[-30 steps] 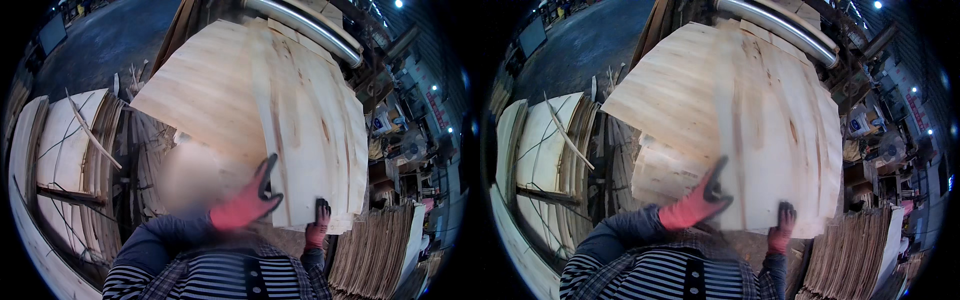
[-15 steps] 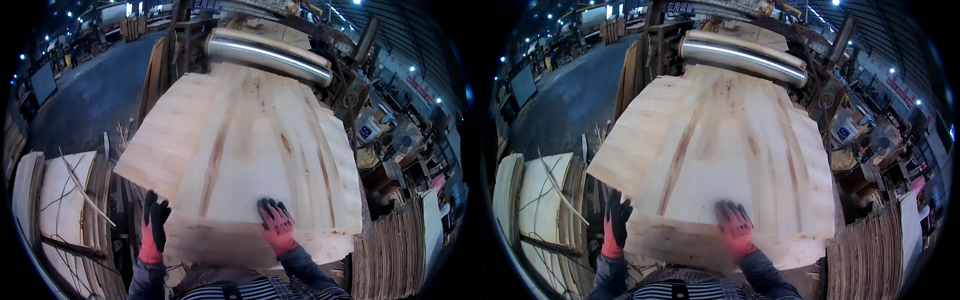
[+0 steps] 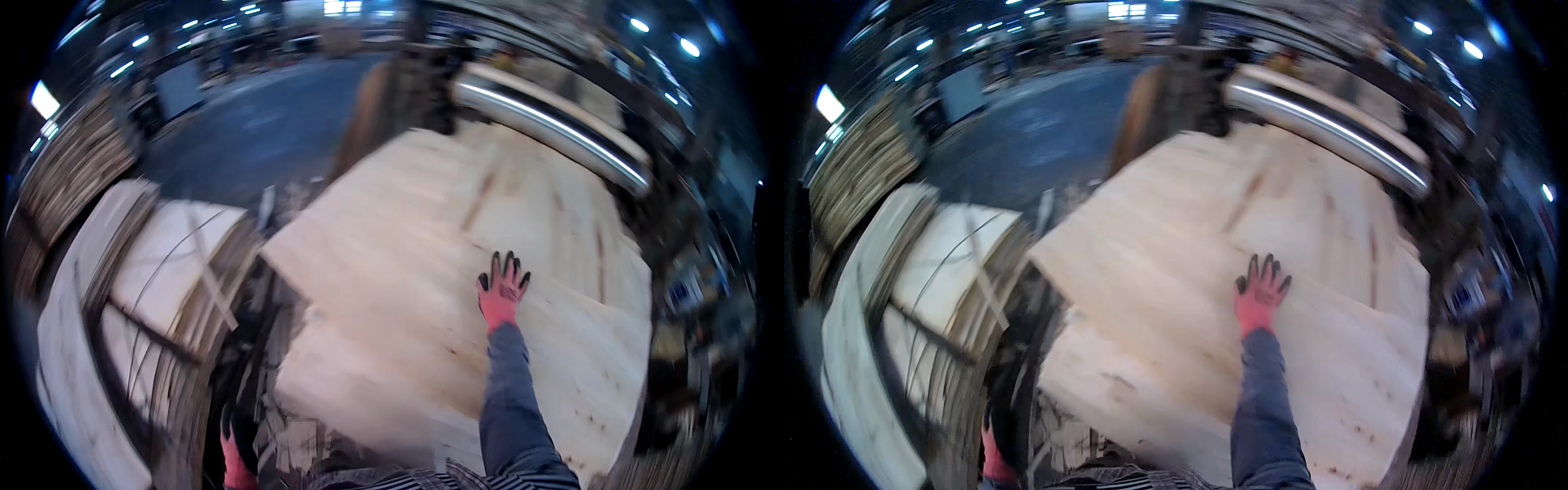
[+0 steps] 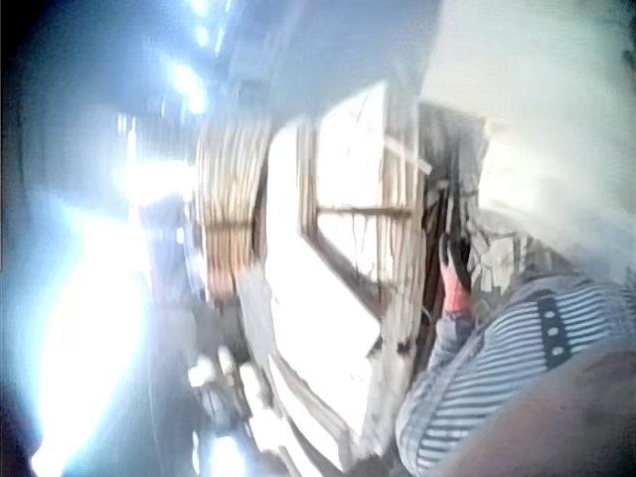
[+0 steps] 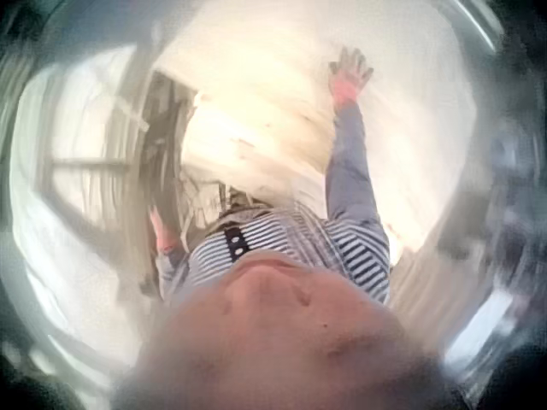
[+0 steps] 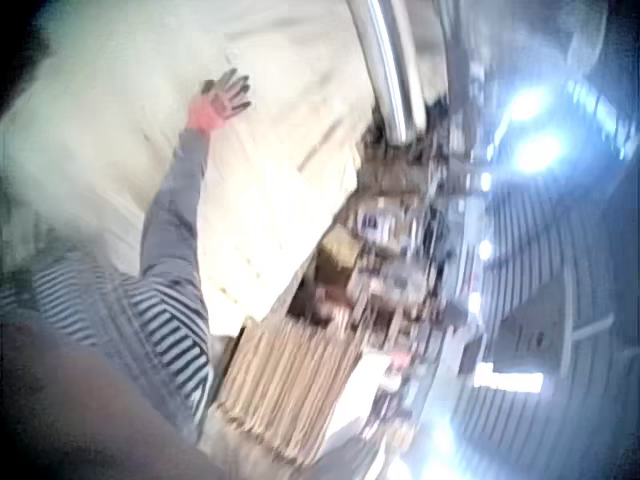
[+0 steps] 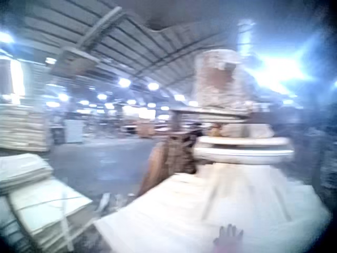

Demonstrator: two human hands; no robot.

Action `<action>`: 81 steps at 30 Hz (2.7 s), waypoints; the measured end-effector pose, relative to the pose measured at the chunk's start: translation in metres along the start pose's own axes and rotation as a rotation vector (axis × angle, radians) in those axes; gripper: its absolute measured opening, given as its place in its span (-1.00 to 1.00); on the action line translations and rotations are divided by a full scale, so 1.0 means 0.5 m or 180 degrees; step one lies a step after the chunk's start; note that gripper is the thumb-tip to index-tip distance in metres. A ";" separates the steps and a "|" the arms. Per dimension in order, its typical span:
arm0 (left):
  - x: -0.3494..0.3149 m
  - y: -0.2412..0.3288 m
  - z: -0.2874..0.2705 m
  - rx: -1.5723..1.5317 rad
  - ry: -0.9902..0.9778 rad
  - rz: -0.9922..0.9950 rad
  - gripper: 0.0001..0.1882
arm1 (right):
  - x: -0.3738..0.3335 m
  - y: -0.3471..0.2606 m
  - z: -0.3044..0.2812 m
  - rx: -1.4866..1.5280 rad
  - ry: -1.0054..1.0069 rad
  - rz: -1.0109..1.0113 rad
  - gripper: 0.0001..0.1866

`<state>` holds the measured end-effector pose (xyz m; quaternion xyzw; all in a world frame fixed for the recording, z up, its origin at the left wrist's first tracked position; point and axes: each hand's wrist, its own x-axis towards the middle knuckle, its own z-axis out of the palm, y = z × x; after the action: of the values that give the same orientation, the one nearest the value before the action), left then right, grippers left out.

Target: The person repeatedly picks up large thin wood sheets from a stack and feeds them into a roller machine. They handle each sheet by hand, guiding it through the rollers, then remove and restack the processed sheets. The cycle continues with multiple sheets in a repetitive manner.

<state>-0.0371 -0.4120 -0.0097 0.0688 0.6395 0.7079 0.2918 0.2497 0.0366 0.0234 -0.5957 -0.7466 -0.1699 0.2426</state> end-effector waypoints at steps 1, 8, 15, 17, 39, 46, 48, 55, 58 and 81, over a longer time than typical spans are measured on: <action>-0.011 -0.024 -0.041 -0.0252 0.0346 -0.0037 -0.53 | -0.021 -0.068 -0.008 0.0337 -0.0043 -0.0374 -0.40; -0.054 -0.026 -0.111 -0.0355 0.0028 0.0230 -0.56 | -0.275 -0.326 -0.175 0.1597 -0.0608 -0.1866 -0.29; -0.223 -0.144 -0.468 -0.0366 0.0748 0.0189 -0.52 | -0.612 -0.595 -0.318 0.2510 -0.2197 -0.2856 -0.18; -0.288 -0.164 -0.578 -0.0305 0.1247 0.0210 -0.54 | -0.715 -0.692 -0.343 0.2854 -0.2437 -0.3219 -0.16; -0.594 -0.063 -1.554 0.0447 0.4257 0.0207 -0.35 | -1.291 -1.460 -0.410 0.3917 -0.7359 -0.0195 -0.40; -0.462 0.104 -1.927 0.3774 0.4433 -0.0892 -0.22 | -1.284 -1.480 -0.389 0.4043 -0.7121 0.0090 -0.45; -0.438 0.102 -2.004 0.4189 0.4423 -0.1286 -0.21 | -1.281 -1.465 -0.402 0.4197 -0.6652 0.0011 -0.52; -0.416 0.155 -2.020 0.2903 0.3141 -0.1630 -0.24 | -1.245 -1.472 -0.452 0.3475 -0.5323 -0.1398 -0.63; -0.453 0.164 -1.985 0.2984 0.3258 -0.1190 -0.26 | -1.232 -1.445 -0.481 0.3433 -0.5755 -0.0486 -0.68; -0.873 -0.054 -1.483 0.0269 0.2297 -0.1011 -0.53 | -1.133 -0.658 -0.679 0.2845 -0.4479 -0.1586 -0.46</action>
<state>-0.0192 -1.2721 -0.0430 -0.2723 0.7322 0.6057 0.1511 0.0820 -0.6812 -0.0050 -0.2305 -0.8285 0.4987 -0.1083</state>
